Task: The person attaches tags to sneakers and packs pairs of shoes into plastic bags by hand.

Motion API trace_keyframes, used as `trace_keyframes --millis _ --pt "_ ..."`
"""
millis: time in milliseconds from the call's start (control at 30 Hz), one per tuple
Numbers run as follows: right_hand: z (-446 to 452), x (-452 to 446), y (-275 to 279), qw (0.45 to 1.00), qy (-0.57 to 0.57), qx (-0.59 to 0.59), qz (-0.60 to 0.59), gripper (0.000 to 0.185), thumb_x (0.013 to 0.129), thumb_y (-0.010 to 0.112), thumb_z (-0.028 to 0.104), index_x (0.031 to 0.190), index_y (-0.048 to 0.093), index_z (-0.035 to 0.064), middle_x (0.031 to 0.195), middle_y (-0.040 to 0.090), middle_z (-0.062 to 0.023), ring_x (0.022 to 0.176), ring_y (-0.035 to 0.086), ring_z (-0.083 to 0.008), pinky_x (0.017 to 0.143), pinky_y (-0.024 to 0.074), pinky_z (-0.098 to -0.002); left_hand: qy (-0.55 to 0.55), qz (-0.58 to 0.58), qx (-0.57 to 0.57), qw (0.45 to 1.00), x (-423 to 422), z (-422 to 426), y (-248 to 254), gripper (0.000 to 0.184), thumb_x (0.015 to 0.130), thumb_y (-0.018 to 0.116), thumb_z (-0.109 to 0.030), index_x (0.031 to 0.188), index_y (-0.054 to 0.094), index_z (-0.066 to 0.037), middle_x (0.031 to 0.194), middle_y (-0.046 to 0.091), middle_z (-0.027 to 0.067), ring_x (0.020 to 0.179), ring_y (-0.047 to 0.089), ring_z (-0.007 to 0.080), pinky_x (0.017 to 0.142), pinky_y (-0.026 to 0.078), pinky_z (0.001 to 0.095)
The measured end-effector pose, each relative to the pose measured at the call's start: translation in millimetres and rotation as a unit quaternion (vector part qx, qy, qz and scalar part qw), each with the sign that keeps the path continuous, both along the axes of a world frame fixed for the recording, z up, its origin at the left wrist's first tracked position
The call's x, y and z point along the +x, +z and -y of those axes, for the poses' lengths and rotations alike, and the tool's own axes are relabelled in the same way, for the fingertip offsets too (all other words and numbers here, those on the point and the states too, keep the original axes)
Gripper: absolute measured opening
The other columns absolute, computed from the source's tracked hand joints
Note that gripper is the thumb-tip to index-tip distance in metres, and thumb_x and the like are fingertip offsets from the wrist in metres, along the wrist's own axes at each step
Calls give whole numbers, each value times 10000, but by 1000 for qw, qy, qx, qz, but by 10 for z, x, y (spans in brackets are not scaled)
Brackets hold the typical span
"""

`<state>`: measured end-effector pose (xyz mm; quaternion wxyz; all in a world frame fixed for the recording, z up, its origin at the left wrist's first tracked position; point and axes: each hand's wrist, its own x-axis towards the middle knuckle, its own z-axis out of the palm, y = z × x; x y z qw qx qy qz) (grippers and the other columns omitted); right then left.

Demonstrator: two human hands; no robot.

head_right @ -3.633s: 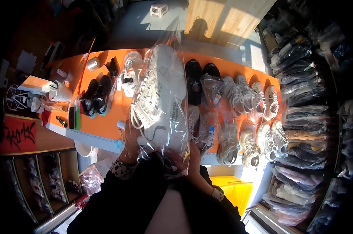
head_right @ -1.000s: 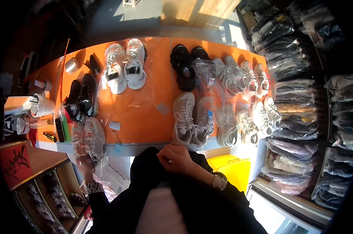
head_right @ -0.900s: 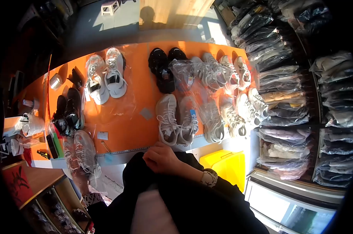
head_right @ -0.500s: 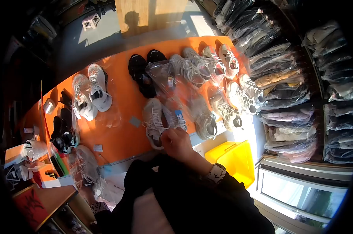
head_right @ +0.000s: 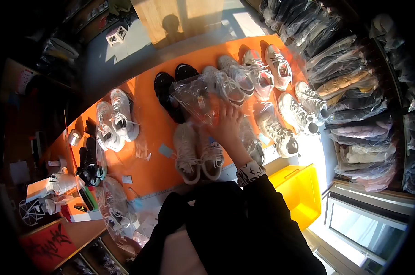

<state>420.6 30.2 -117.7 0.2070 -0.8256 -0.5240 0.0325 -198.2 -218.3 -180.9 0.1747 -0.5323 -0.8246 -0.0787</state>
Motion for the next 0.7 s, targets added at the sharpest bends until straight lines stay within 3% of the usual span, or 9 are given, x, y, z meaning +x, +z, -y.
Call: trace_keyframes --millis 167,233,333,367,433,533,600,667,700 --pt "-26 24 -153 999 -20 -13 -43 765 646 778 355 1278 468 55 1284 500 -165 1183 475 -337 960 358 -478 85 57 63 993 424 167 136 126 780 557 -57 900 589 -34 958 542 165 940 520 354 834 400 499" --pt "-21 8 -44 994 38 -70 -74 511 700 708 249 1154 558 69 1108 602 -125 1082 541 -296 898 385 -466 45 76 -25 996 947 -55 363 101 781 565 -47 880 577 -34 912 540 153 890 529 339 802 418 458" --pt "74 -204 231 992 122 -42 2 332 703 627 119 1033 618 83 946 635 -54 941 581 -247 858 402 -434 -291 268 59 917 1525 -470 402 119 759 581 39 849 566 -38 839 530 127 837 528 304 757 429 403" --pt "123 -259 303 991 128 -43 -2 332 703 627 119 1033 618 83 946 635 -54 941 581 -247 858 402 -434 -321 300 54 897 1852 -673 560 142 751 584 64 852 578 -36 847 550 134 839 535 304 759 431 398" --pt "230 -313 442 947 283 151 -5 303 694 598 75 994 635 104 931 625 -24 861 579 -216 854 408 -407 -365 356 -1 860 2282 -1088 778 131 768 592 37 878 598 -32 920 589 146 859 555 313 766 441 399" --pt "412 -375 622 910 372 184 2 247 669 637 92 905 669 159 962 632 6 935 594 -197 936 386 -429 -347 461 -13 817 2677 -1665 889 226 831 579 -7 1056 585 -21 1054 594 147 985 563 298 883 445 388" --pt "509 -410 718 886 414 208 -16 164 678 658 144 836 697 167 1017 645 -1 1051 593 -207 1050 317 -466 -210 683 -35 699 2748 -2007 810 289 980 448 -158 1205 536 2 1192 567 105 1091 536 217 971 398 356" --pt "569 -357 782 881 423 212 -19 185 677 660 149 855 703 176 1041 647 1 1065 588 -208 1059 310 -463 -86 880 -98 456 2768 -2388 796 397 1005 420 -276 1273 502 5 1252 549 109 1172 508 215 1009 368 340" --pt "612 -308 803 882 421 212 -19 207 675 662 154 874 710 185 1065 648 3 1078 582 -210 1067 304 -461 -95 854 -152 489 2819 -2539 801 465 1000 410 -336 1328 449 -9 1289 535 115 1215 486 221 1037 346 358"
